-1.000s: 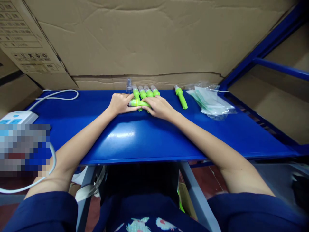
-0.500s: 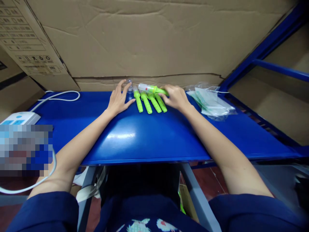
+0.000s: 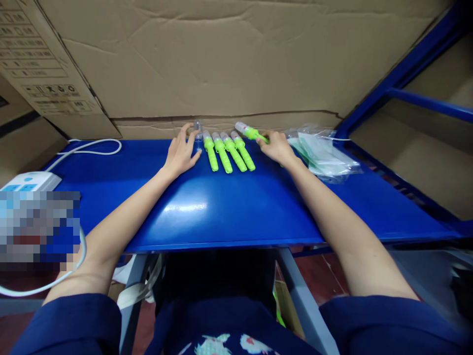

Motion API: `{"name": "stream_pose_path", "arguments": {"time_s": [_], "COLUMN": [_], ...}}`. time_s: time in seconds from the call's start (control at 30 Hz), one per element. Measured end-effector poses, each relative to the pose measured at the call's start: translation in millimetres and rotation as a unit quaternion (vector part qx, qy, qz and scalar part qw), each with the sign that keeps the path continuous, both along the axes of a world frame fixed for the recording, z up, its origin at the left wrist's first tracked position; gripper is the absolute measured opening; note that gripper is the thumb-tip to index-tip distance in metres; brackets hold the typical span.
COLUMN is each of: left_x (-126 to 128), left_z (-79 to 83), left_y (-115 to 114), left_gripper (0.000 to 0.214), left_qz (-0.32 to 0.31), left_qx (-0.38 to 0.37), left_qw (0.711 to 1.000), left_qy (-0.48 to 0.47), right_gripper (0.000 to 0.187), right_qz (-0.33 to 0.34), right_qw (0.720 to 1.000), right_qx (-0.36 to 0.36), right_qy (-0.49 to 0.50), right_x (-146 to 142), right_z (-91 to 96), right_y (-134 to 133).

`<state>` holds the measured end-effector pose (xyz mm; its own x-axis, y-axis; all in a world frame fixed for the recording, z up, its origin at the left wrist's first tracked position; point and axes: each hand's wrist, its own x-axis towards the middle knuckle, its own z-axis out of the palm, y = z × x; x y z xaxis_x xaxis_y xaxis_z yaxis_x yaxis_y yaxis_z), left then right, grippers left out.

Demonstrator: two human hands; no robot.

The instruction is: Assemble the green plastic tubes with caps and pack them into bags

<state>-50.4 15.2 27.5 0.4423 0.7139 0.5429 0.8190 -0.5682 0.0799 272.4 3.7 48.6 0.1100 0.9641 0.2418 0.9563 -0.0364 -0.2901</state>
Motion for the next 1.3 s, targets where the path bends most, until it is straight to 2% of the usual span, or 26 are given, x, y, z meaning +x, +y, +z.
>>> {"name": "stream_pose_path", "arguments": {"time_s": [0.2, 0.47, 0.9, 1.13, 1.3], "left_x": [0.2, -1.4, -0.2, 4.2, 3.8], "left_z": [-0.3, -3.3, -3.3, -2.7, -4.0], "left_y": [-0.6, 2.3, 1.8, -2.8, -2.3], "left_gripper": [0.056, 0.059, 0.049, 0.055, 0.056], "left_qz": [0.009, 0.001, 0.012, -0.037, -0.049], "left_qx": [0.002, -0.004, -0.027, -0.116, -0.132], "left_qw": [1.000, 1.000, 0.999, 0.988, 0.985], "left_qy": [0.016, 0.006, 0.030, 0.093, 0.100], "right_gripper": [0.040, 0.052, 0.045, 0.043, 0.040], "right_qz": [-0.017, -0.012, 0.006, 0.023, 0.025], "right_qw": [0.999, 0.998, 0.996, 0.997, 0.994], "right_qx": [-0.035, -0.069, -0.086, -0.062, -0.073], "right_qy": [-0.005, 0.001, -0.027, -0.048, -0.079], "right_x": [-7.9, -17.0, -29.2, -31.4, -35.8], "right_z": [3.9, -3.0, -6.3, -11.7, -6.7], "right_y": [-3.3, -2.8, -9.9, -10.0, -17.3]}}
